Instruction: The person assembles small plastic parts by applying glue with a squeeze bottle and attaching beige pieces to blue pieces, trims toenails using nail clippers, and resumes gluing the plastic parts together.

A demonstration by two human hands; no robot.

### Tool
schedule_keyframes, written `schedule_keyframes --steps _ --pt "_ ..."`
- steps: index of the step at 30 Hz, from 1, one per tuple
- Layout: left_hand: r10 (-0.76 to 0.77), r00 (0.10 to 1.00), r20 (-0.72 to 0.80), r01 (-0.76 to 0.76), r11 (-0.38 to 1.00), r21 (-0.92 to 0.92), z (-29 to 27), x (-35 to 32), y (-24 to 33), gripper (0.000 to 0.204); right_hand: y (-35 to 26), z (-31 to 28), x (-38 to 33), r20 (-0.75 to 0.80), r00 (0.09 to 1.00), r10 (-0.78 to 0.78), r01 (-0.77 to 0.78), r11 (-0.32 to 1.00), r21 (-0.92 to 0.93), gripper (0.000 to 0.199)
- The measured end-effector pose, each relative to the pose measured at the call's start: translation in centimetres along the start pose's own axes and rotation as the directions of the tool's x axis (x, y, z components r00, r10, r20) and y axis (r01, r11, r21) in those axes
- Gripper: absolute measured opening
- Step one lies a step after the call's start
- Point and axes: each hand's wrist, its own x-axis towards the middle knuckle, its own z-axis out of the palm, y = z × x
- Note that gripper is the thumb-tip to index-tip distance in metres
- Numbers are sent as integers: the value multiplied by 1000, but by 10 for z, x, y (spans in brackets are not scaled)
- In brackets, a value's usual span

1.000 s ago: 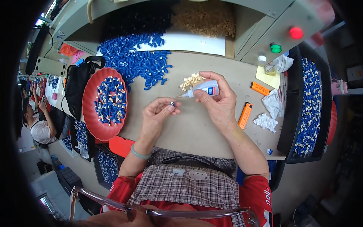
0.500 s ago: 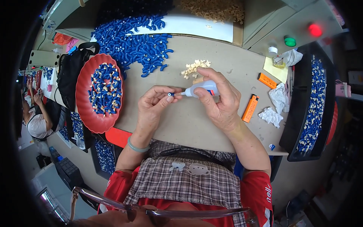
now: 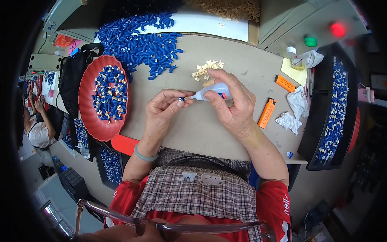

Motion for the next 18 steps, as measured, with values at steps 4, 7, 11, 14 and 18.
schedule_keyframes --steps 4,7,11,14,18 --pt "-13 1000 0 13 1000 4 -1 0 -1 14 0 0 1 5 1000 -17 17 1000 -10 38" --pt "-15 1000 -1 15 1000 0 1 -1 1 13 -2 -1 1 1 1000 -16 16 1000 -13 38" --pt "5 1000 1 -5 1000 2 1 -1 0 12 -3 -1 2 -5 1000 -14 14 1000 -9 38" --pt "5 1000 0 -5 1000 6 0 -1 0 11 -4 -2 3 -5 1000 -26 25 999 -27 38" --pt "12 1000 -6 -12 1000 -9 0 -2 -1 11 -2 -2 3 -12 999 -47 46 998 -43 38"
